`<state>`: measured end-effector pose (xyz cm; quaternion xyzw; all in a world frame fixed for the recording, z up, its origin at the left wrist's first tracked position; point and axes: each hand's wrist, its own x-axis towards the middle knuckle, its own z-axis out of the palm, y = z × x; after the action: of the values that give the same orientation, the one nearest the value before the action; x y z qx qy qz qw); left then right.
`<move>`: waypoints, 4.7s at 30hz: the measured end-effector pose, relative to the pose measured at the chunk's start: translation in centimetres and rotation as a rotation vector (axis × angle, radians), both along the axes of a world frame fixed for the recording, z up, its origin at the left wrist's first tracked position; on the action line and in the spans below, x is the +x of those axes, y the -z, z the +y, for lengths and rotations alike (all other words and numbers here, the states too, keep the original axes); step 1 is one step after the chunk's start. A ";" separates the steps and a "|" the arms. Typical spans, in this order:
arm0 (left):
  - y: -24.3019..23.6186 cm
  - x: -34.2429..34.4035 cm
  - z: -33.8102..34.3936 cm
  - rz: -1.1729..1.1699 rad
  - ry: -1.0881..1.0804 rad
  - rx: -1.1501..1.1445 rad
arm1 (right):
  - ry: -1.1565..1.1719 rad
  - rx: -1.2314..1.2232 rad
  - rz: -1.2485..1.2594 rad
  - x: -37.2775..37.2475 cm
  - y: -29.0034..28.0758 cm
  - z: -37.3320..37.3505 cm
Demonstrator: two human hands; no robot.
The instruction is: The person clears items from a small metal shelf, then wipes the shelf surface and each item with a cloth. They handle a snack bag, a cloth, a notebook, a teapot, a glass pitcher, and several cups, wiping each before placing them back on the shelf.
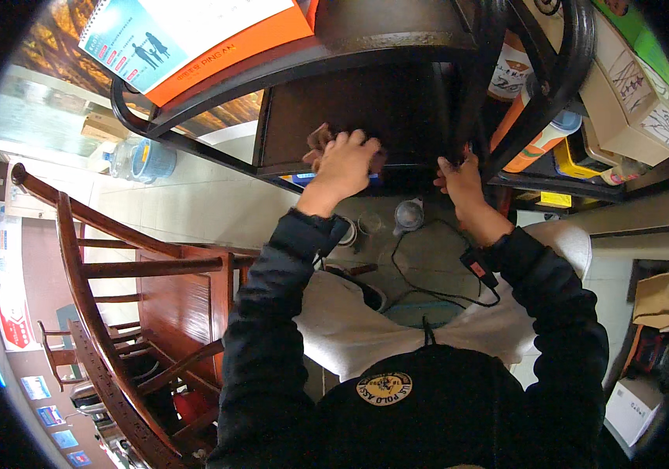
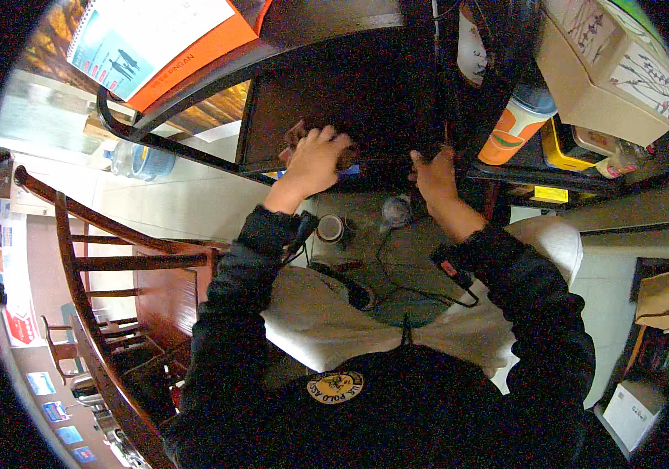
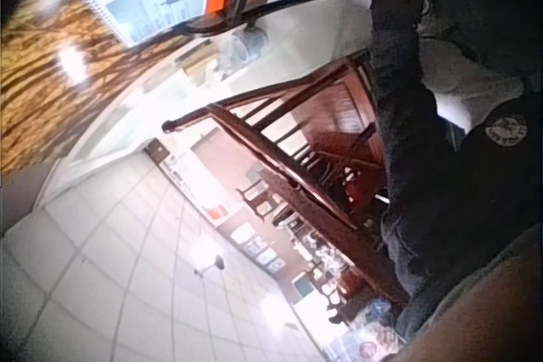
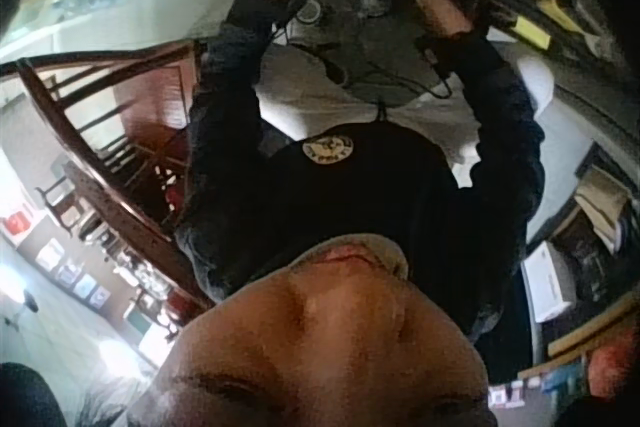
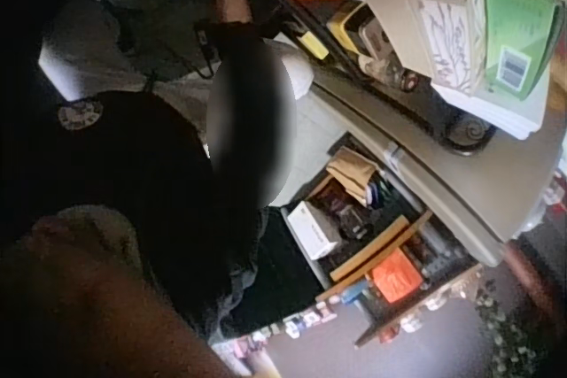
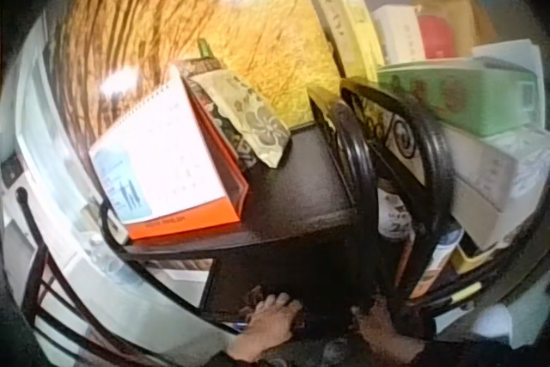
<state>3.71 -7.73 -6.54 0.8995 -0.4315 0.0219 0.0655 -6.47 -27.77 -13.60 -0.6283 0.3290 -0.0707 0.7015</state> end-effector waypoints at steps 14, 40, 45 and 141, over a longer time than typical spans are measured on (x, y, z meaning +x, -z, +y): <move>5.6 3.5 13.2 -0.290 -0.712 -0.281 | -0.082 0.068 0.108 -1.7 -0.7 0.5; 6.5 -8.7 -7.3 0.226 -0.184 -0.849 | -0.344 -0.521 0.071 -0.2 6.7 -3.5; 6.5 -6.6 -3.2 0.446 -0.510 -1.317 | -0.345 -0.114 0.053 -0.6 4.9 -3.2; 38.2 -17.1 11.8 0.664 -0.870 0.305 | -1.037 -1.071 0.275 -5.1 -1.3 -1.6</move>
<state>-13.37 4.10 -44.78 0.9523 0.0242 -0.2996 0.0520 -11.59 -29.41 -12.33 -0.9605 -0.0034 0.1970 0.1966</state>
